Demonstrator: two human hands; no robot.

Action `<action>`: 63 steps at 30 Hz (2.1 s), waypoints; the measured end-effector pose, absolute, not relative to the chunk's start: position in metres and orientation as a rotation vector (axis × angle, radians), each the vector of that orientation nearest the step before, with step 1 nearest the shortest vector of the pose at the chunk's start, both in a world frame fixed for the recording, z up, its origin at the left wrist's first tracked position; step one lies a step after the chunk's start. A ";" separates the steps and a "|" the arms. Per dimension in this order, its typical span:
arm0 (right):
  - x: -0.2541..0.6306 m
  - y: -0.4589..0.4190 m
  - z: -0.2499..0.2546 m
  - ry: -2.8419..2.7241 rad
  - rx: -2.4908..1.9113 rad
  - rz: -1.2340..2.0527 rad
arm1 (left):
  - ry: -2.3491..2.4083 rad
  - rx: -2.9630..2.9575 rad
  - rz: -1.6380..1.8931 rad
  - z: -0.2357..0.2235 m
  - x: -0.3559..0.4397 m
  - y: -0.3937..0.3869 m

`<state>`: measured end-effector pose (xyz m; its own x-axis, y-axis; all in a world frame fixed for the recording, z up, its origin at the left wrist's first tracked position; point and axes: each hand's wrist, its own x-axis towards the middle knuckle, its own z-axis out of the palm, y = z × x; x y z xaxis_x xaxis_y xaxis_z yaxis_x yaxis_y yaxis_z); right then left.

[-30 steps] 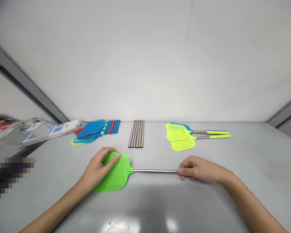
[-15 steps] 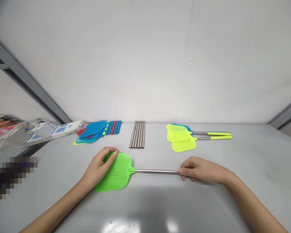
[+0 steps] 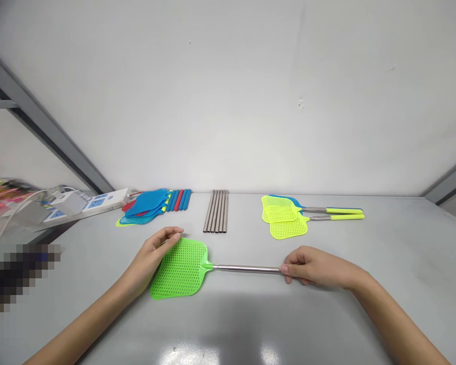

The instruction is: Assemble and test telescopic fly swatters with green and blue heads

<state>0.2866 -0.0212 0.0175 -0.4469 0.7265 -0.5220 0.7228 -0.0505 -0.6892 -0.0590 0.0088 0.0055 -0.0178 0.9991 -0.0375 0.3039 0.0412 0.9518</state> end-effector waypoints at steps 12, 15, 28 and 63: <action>0.288 -0.021 0.015 -2.159 -1.647 1.549 | 1.603 1.800 0.965 -0.003 -0.062 0.011; 0.288 -0.021 0.015 -2.155 -1.650 1.551 | 1.622 1.986 0.923 -0.004 -0.059 0.008; 0.290 -0.021 0.017 -2.117 -1.647 1.582 | 1.360 2.229 0.317 0.009 -0.071 0.002; 0.293 -0.019 0.014 -2.042 -1.533 1.706 | 1.261 2.398 0.337 -0.001 -0.055 -0.001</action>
<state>0.2932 -0.0190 0.0144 -0.5001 0.7021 -0.5070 0.6236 -0.1143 -0.7733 -0.0552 -0.0006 -0.0007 0.5619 0.8269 0.0230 0.7281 -0.5076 0.4607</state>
